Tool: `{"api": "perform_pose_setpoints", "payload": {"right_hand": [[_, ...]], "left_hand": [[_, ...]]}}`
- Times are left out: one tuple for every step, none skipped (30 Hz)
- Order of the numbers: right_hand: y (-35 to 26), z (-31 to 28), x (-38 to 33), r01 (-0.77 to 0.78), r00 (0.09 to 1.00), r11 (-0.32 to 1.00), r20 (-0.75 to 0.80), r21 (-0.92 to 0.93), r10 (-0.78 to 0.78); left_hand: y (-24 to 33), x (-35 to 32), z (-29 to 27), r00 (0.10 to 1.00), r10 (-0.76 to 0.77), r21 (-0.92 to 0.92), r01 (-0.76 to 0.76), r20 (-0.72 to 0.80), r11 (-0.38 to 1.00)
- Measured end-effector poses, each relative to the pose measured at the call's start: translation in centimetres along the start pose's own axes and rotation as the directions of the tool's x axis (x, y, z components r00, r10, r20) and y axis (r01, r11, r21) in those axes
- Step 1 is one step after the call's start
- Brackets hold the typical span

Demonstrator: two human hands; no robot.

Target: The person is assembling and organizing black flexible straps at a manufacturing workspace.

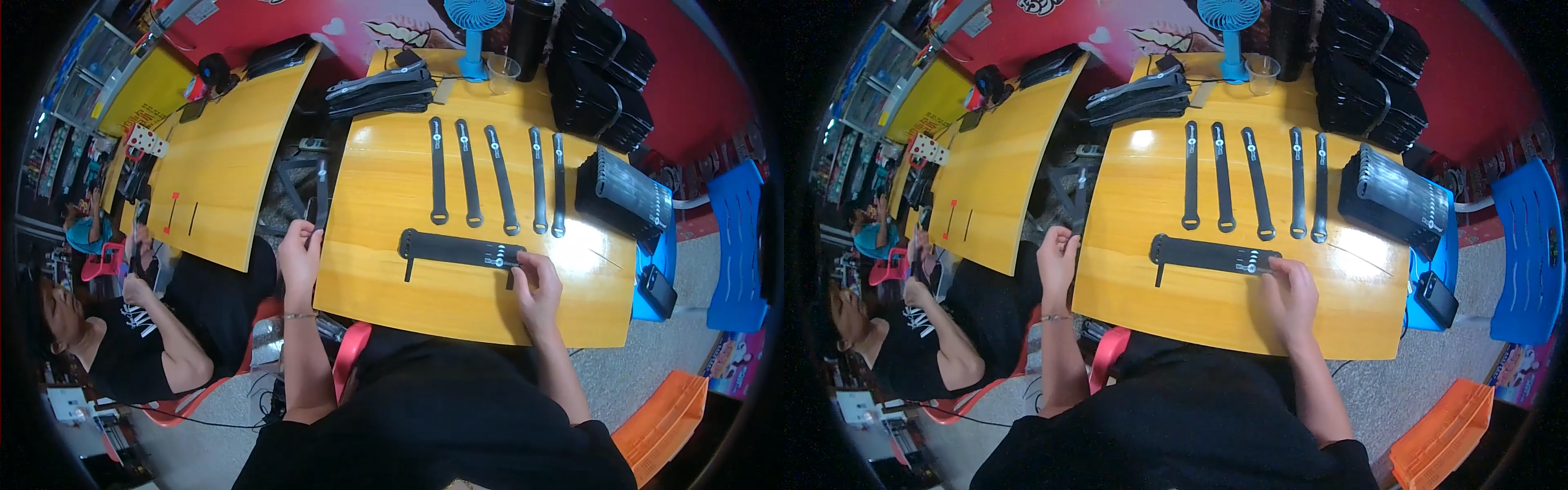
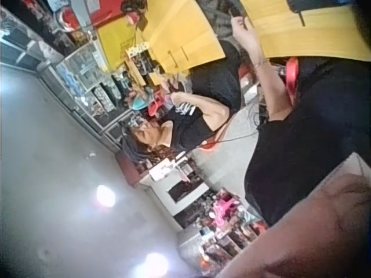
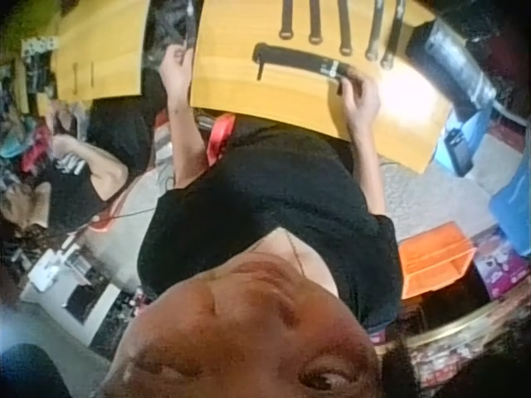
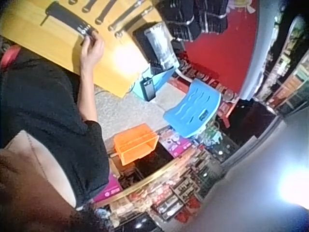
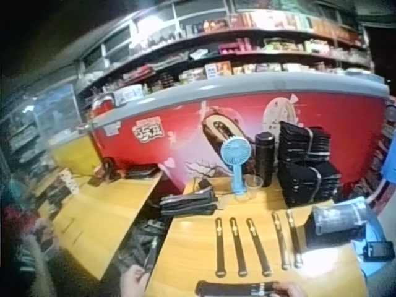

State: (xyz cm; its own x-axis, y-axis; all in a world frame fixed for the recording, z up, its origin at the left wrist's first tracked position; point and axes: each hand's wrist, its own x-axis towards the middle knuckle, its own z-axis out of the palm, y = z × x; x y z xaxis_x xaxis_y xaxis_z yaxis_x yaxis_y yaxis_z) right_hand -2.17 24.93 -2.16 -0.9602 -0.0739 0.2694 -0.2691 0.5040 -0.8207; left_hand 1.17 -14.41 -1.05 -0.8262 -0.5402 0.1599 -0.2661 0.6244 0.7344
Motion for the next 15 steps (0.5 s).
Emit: {"api": "perform_pose_setpoints", "payload": {"right_hand": [[0.1, -0.2, 0.1, 0.003, 1.000, 1.000, 0.003, 0.001, -0.003], [0.3, -0.3, -0.1, 0.049, 0.998, 0.999, 0.039, -0.012, -0.049], [0.4, -0.4, -0.2, 0.095, 0.993, 0.995, 0.076, -0.023, -0.093], [0.0, -0.5, -0.3, 0.090, 0.993, 0.996, 0.077, -0.026, -0.088], [-1.3, -0.9, 0.1, 0.101, 0.981, 0.994, 0.164, 0.040, -0.106], [-2.5, -1.2, 0.1, 0.102, 0.961, 0.989, 0.246, 0.109, -0.127], [-3.4, -1.3, 0.1, 0.016, 0.935, 0.969, 0.340, 0.246, -0.101], [-4.4, -1.3, 0.0, -0.223, 0.895, 0.870, 0.446, 0.439, 0.004], [-5.1, -1.2, 0.1, -0.306, 0.858, 0.753, 0.511, 0.583, -0.047], [-6.0, -1.3, 0.5, -0.391, 0.817, 0.602, 0.564, 0.696, -0.122], [-6.9, -1.5, 0.7, -0.389, 0.822, 0.605, 0.558, 0.695, -0.114], [-7.7, -1.8, 0.9, -0.372, 0.826, 0.547, 0.536, 0.750, -0.174], [-8.2, -2.0, 0.9, -0.358, 0.827, 0.482, 0.511, 0.799, -0.233], [-7.8, -2.2, 0.8, -0.358, 0.831, 0.483, 0.508, 0.799, -0.224], [-7.1, -2.6, 0.7, -0.361, 0.843, 0.500, 0.505, 0.787, -0.187]], "left_hand": [[0.0, -0.5, -0.5, 0.998, 0.043, -0.080, -0.046, -0.039, 0.996], [0.5, -1.2, -1.2, 0.997, 0.064, -0.240, -0.075, -0.052, 0.968], [1.4, -1.6, -1.7, 0.989, 0.115, -0.274, -0.135, -0.088, 0.952], [2.6, -2.2, -2.2, 0.979, 0.164, -0.305, -0.194, -0.124, 0.932], [4.1, -2.7, -2.7, 0.980, 0.158, -0.307, -0.188, -0.121, 0.933], [6.0, -3.4, -3.1, 0.968, 0.232, -0.365, -0.249, -0.091, 0.897], [7.7, -4.0, -3.3, 0.949, 0.308, -0.430, -0.305, -0.064, 0.850], [9.4, -4.4, -3.6, 0.948, 0.313, -0.438, -0.304, -0.054, 0.846], [10.8, -4.9, -3.9, 0.929, 0.339, -0.469, -0.237, 0.147, 0.851], [11.9, -5.4, -4.1, 0.873, 0.355, -0.477, -0.168, 0.334, 0.863], [12.3, -5.7, -3.7, 0.868, 0.361, -0.483, -0.168, 0.340, 0.859], [12.8, -5.8, -3.2, 0.806, 0.421, -0.429, -0.234, 0.416, 0.872], [13.1, -6.1, -2.9, 0.737, 0.464, -0.375, -0.302, 0.491, 0.876], [13.2, -6.4, -2.4, 0.731, 0.467, -0.379, -0.301, 0.498, 0.875], [13.0, -6.7, -1.9, 0.724, 0.470, -0.439, -0.253, 0.505, 0.862]]}}
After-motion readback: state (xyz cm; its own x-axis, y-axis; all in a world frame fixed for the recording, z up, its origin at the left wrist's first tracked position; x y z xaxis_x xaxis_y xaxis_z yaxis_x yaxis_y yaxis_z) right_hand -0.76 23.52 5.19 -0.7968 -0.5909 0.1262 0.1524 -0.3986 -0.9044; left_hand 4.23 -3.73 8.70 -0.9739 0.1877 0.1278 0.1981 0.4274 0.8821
